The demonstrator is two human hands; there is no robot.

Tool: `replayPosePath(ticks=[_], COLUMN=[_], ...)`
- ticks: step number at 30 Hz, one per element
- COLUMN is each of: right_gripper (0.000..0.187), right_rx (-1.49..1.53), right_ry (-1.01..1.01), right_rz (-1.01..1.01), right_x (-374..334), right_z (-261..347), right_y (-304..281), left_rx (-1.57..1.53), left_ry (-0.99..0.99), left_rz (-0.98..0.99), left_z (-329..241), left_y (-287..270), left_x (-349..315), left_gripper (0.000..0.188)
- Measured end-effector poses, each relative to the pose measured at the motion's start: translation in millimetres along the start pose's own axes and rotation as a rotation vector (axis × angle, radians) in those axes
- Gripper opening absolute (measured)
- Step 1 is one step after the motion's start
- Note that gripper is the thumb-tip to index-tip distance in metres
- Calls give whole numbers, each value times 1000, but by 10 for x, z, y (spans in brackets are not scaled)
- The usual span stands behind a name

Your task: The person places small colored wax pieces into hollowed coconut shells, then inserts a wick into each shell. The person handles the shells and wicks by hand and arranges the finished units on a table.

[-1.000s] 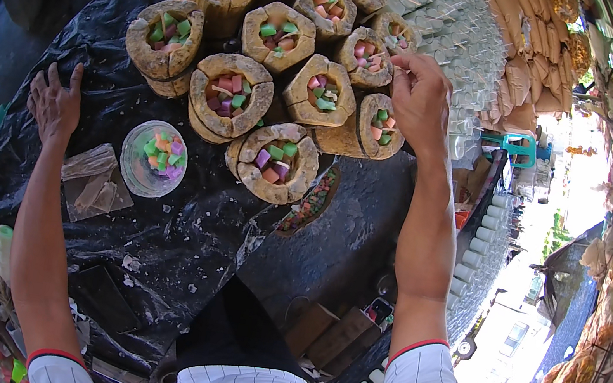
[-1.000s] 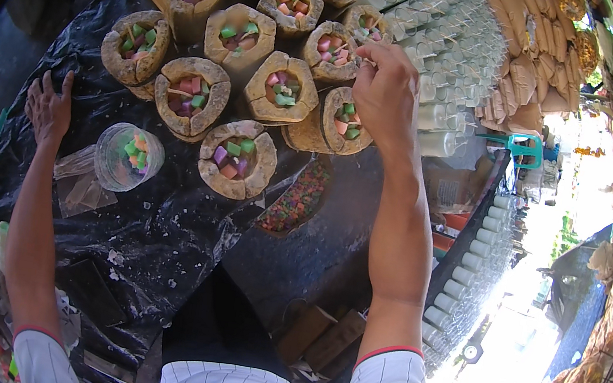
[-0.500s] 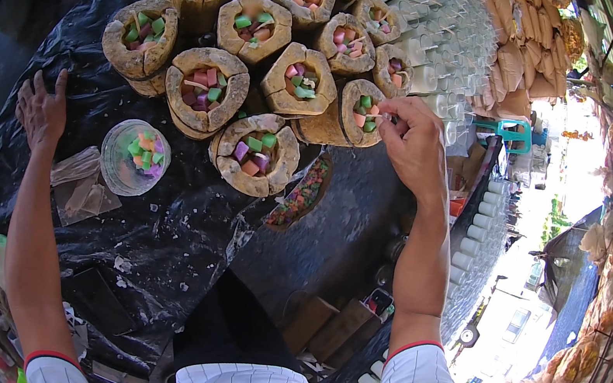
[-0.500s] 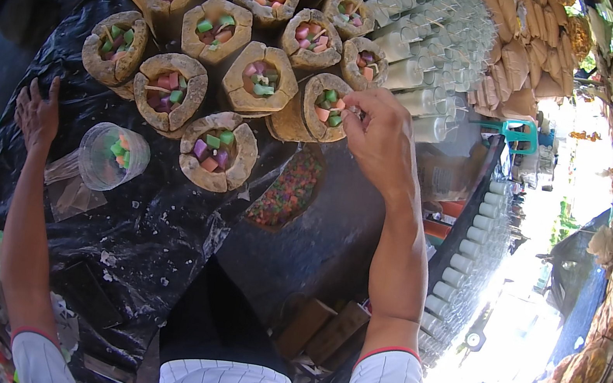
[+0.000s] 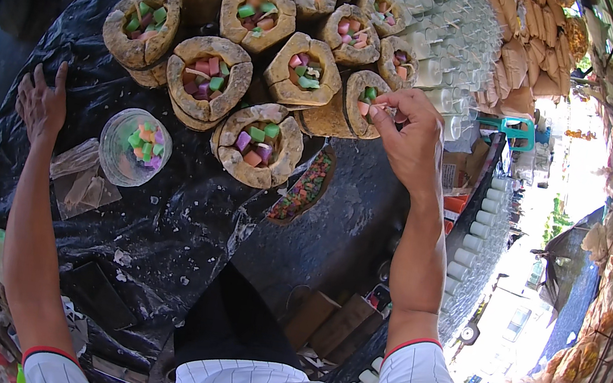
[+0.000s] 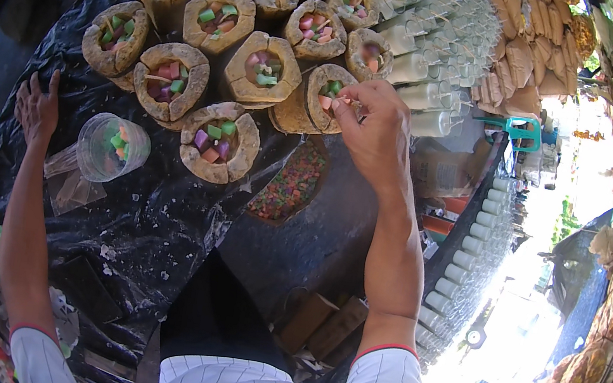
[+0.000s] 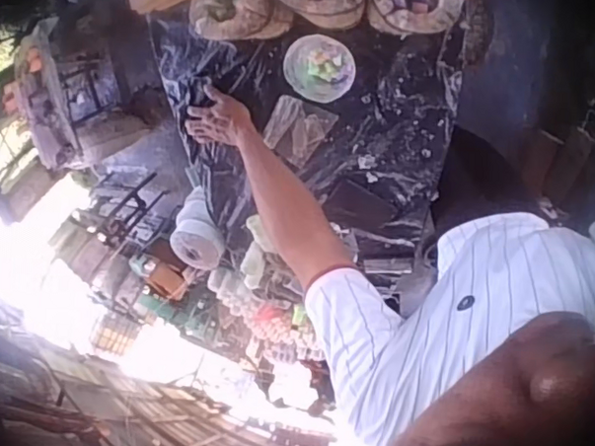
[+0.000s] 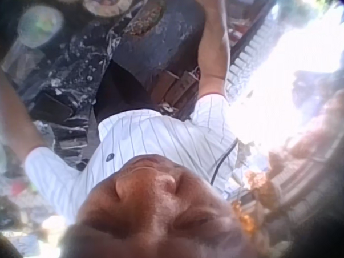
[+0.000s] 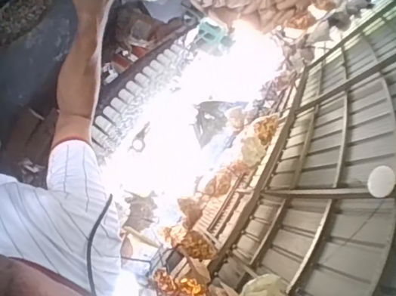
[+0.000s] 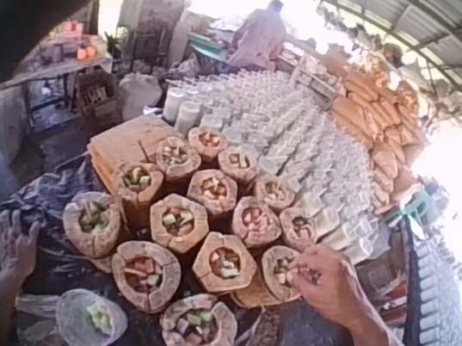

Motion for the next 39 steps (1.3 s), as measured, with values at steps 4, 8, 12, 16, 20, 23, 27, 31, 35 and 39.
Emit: replayPosePath(ticks=[4, 8, 12, 16, 20, 23, 27, 31, 35, 39], right_gripper=[21, 22, 22, 22, 20, 22, 24, 27, 33, 44], right_rx=[6, 25, -32, -49, -171, -250, -205, -201, -264, -27], right_ry=[-12, 37, 23, -64, -247, -283, -235, -186, -197, -105], right_rz=[-41, -52, -75, -113, -133, -105, -94, -158, -136, -86], right_x=[-20, -52, -119, -182, -248, -284, -350, -367, -342, -295], right_z=[11, -15, -48, 62, 191, 158, 30, 10, -78, -143], right_y=[3, 3, -25, -27, 31, 62, 40, 47, 45, 78], left_rx=[-3, -20, 9, 22, 11, 8, 0, 15, 6, 8], left_ry=[2, -4, 6, 1, 1, 4, 5, -1, 3, 6], left_rz=[13, -1, 10, 9, 0, 0, 11, -12, 27, 5], left_z=[-6, 17, -11, 2, 1, 31, 5, 34, -43, 26], left_y=[-7, -6, -15, 19, 50, 70, 47, 55, -1, 46], left_x=[-10, -7, 1, 10, 19, 21, 16, 29, -5, 24], left_gripper=[89, 88, 89, 89, 89, 89, 90, 90, 90, 89])
Point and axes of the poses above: each hand's wrist, its own x-axis towards the middle knuckle, its own y-axis out of the palm, z = x × y, the point moved 1 cm from there along x, towards the middle knuckle, and after that the axes turned 2 degrees about y, right-handed, at the moved point
